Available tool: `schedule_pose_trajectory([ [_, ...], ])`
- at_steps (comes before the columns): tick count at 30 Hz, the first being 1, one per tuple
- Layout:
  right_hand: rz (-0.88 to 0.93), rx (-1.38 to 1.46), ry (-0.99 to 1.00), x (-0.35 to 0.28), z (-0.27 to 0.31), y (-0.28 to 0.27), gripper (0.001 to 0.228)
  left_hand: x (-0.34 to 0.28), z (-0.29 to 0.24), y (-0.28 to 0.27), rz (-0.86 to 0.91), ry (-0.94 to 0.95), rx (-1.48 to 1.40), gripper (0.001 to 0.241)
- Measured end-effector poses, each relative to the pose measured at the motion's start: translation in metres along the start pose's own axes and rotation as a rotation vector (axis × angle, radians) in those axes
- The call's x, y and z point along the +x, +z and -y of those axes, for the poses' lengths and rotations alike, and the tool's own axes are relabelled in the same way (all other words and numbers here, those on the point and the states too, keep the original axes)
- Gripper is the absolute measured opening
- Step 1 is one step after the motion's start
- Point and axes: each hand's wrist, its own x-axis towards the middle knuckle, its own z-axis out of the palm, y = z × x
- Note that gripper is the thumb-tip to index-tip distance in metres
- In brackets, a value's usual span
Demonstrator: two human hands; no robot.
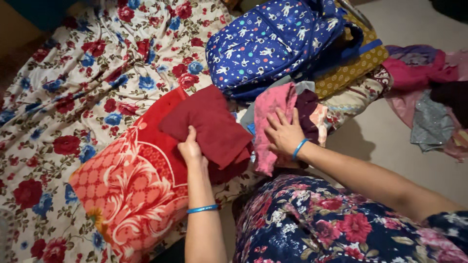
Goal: The person sorts and organizes various clothes and a blanket, picking items up from the floor and placing them onto metal shelves.
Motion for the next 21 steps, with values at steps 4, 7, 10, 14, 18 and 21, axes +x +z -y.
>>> schedule_pose_trajectory([
  [4,-0.082,0.197,0.164,0.007,0.001,0.008,0.099,-0.007,-0.005,-0.011,0.004,0.041,-0.078,0.040],
  [7,-0.050,0.250,0.249,0.008,-0.004,0.009,0.117,-0.012,-0.001,-0.013,0.002,-0.024,-0.043,0.039],
  [10,0.029,0.505,0.515,0.007,-0.009,0.004,0.147,-0.014,0.011,-0.017,0.020,-0.079,-0.062,0.042],
  [14,0.098,0.696,0.805,0.006,-0.021,0.006,0.159,-0.007,0.050,-0.022,0.237,-0.385,-0.168,0.049],
  [18,0.118,0.751,0.865,0.011,-0.041,0.033,0.153,0.008,0.129,-0.008,0.437,-0.670,-0.238,0.058],
  [21,0.034,0.769,0.893,0.011,-0.062,0.068,0.148,0.032,0.202,0.017,0.494,-0.705,-0.131,0.065],
])
